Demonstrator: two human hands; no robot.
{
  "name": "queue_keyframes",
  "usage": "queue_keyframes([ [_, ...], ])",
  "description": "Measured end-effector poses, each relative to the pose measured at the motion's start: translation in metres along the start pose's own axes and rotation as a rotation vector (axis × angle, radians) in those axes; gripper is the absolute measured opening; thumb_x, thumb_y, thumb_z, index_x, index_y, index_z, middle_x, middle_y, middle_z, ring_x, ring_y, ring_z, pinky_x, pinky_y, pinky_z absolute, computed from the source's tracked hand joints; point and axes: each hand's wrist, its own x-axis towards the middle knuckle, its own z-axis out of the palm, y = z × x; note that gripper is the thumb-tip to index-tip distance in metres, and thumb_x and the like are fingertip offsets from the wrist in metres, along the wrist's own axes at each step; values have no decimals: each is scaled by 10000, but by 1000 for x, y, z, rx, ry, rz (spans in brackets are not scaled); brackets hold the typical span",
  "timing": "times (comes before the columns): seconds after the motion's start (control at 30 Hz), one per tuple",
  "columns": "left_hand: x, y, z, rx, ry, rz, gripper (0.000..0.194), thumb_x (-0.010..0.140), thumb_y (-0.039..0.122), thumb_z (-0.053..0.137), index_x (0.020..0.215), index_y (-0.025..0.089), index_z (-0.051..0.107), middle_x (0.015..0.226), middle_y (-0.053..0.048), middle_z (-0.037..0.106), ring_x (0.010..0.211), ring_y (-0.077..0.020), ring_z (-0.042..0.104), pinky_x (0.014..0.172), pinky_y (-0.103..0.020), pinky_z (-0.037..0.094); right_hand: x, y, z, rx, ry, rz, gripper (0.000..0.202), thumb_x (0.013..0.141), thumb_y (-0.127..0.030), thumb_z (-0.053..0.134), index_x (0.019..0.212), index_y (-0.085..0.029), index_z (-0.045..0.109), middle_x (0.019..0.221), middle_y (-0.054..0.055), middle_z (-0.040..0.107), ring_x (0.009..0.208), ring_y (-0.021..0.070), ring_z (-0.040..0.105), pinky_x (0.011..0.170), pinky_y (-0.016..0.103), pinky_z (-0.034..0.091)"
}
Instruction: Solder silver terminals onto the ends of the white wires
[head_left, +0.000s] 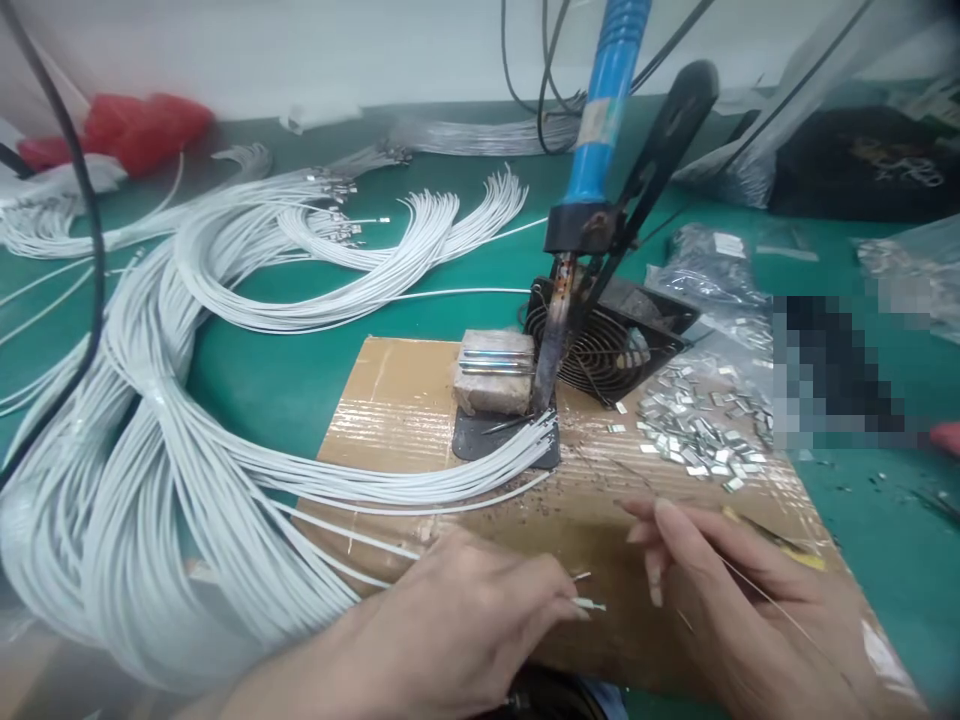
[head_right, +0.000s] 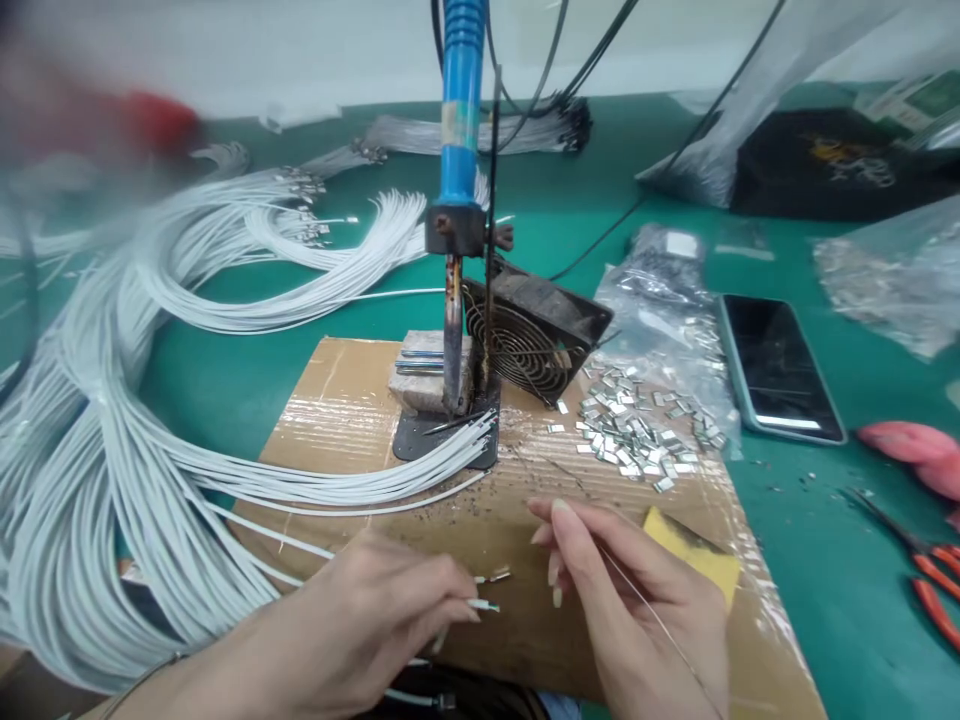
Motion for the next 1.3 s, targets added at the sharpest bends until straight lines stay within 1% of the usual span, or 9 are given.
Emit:
queue_keyframes([
  [0.03, 1, -1, -3, -250, -8, -147, 303, 1078, 248, 460, 932, 150, 706, 737, -42, 711, 602, -147, 568, 557, -272, 379, -1, 0, 2, 4, -8, -2, 441, 781, -630, 780, 821, -197, 851, 581, 45, 675, 498, 174, 626, 427, 243, 519],
  [0.1, 3, -3, -6, -730, 91, -359, 272, 1063, 374, 529, 925, 177, 655, 706, -6, 681, 527, -95, 448, 506, -218, 325, -2, -1, 5, 19, -30, -5, 426, 786, -615, 782, 836, -199, 856, 572, 39, 664, 492, 170, 620, 425, 240, 513],
  [0.17, 4, -6, -6, -1006, 233, -434, 280, 1028, 438, 589, 907, 186, 589, 667, 21, 655, 458, -60, 284, 446, -202, 210, -2, -2, 8, 41, -71, -2, 381, 798, -574, 791, 842, -202, 862, 566, 31, 655, 487, 162, 611, 429, 233, 511],
  [0.23, 4, -9, -3, -1091, 325, -437, 300, 1012, 449, 622, 887, 185, 557, 654, 30, 648, 437, -42, 210, 433, -205, 148, -4, -5, 14, 71, -143, 0, 292, 822, -499, 796, 853, -219, 870, 562, 17, 647, 486, 144, 600, 449, 214, 511],
  [0.33, 2, -8, 1, -1117, 398, -443, 315, 1001, 438, 661, 859, 172, 571, 646, 36, 632, 438, -32, 225, 442, -207, 152, -8, -12, 25, 148, -196, 55, 159, 839, -400, 796, 880, -271, 879, 586, -11, 647, 502, 105, 580, 499, 172, 510],
  [0.47, 1, 0, 3, -1057, 450, -453, 310, 991, 405, 697, 827, 166, 589, 645, 50, 600, 490, -49, 286, 470, -214, 195, -13, -23, 36, 256, -150, 162, 141, 779, -403, 842, 845, -285, 882, 642, -5, 684, 518, 102, 568, 523, 181, 519],
  [0.83, 2, 8, 6, -949, 472, -458, 286, 960, 384, 712, 806, 177, 591, 683, 32, 602, 627, -109, 491, 598, -238, 368, -16, -28, 36, 294, -89, 212, 86, 714, -364, 860, 734, -281, 869, 607, -8, 658, 519, 90, 536, 525, 170, 490],
  [1.07, 5, 15, 4, -828, 495, -487, 237, 908, 307, 728, 770, 183, 581, 648, 58, 525, 605, -107, 437, 571, -236, 339, -20, -28, 38, 443, -158, 421, 271, 680, -460, 894, 707, -209, 795, 471, -62, 452, 436, 70, 397, 413, 174, 371],
  [1.3, 3, 15, 1, -820, 412, -477, 245, 918, 305, 725, 748, 176, 604, 617, 69, 475, 587, -104, 395, 555, -226, 331, -15, -24, 29, 463, -217, 416, 324, 638, -444, 940, 615, -166, 775, 503, -21, 548, 431, 36, 385, 408, 150, 281],
])
